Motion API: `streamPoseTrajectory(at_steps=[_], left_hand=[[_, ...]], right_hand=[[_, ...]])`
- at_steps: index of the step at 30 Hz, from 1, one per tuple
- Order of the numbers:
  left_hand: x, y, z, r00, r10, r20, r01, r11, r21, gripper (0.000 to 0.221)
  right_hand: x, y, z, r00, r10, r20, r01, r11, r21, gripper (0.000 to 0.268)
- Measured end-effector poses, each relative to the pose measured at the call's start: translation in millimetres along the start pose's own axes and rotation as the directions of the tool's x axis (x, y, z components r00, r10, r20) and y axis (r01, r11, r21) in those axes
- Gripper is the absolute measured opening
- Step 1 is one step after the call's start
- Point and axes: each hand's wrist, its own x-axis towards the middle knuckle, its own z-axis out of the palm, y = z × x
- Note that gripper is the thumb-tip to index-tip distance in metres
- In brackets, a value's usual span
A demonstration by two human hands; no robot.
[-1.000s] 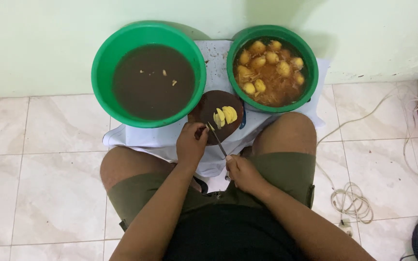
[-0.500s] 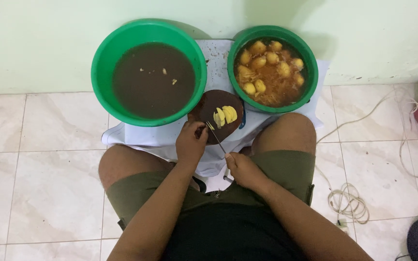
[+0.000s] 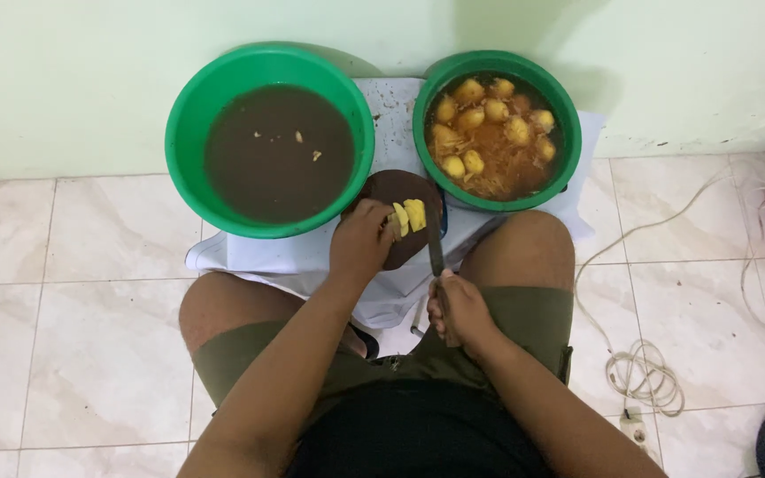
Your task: Slicing peeled potatoes into thin strips on a wooden board using a knife.
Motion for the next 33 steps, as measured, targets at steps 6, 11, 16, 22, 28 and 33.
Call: streamPoseTrajectory(at_steps=[6,11,16,22,28,33], left_hand=[[33.9,3.9,17.9,0.984,0.074,0.159,-0.109,0.969,0.223,0.028],[46.9,12.6,-9.0,0.944,-0.032,0.327,0.017,0.999,0.048,0.025],[16.2,9.7,-36.7,0.960,-0.049,0.277,0.076,0.993,-0.088,0.017],[-38.5,-11.5,-51.8,0.832,-0.497,0.246,0.554,0.738,-0.384,0.035],[-40.5,-3.8,-44.7,0.796,-0.565,0.219,0.579,0.603,-0.549,0.027],[-25.1,-3.8,-13.7,0.867,-0.475,0.152,0.484,0.728,-0.486,0.019]], right_hand=[[7.7,4.5,-7.4,0.996,-0.079,0.049,0.078,0.997,0.020,0.047],[14.6,12.9,-11.5,0.989,-0.131,0.072,0.128,0.991,0.046,0.050],[15.3,18.6,-7.5,0.976,-0.209,0.068,0.205,0.977,0.053,0.049],[16.4,23.6,-1.1,0.956,-0.128,0.266,0.216,0.917,-0.336,0.044],[7.3,6.9,8.3,0.976,-0.130,0.175,0.194,0.883,-0.426,0.047],[6.6,4.6,10.2,0.978,-0.161,0.132,0.200,0.904,-0.377,0.043]])
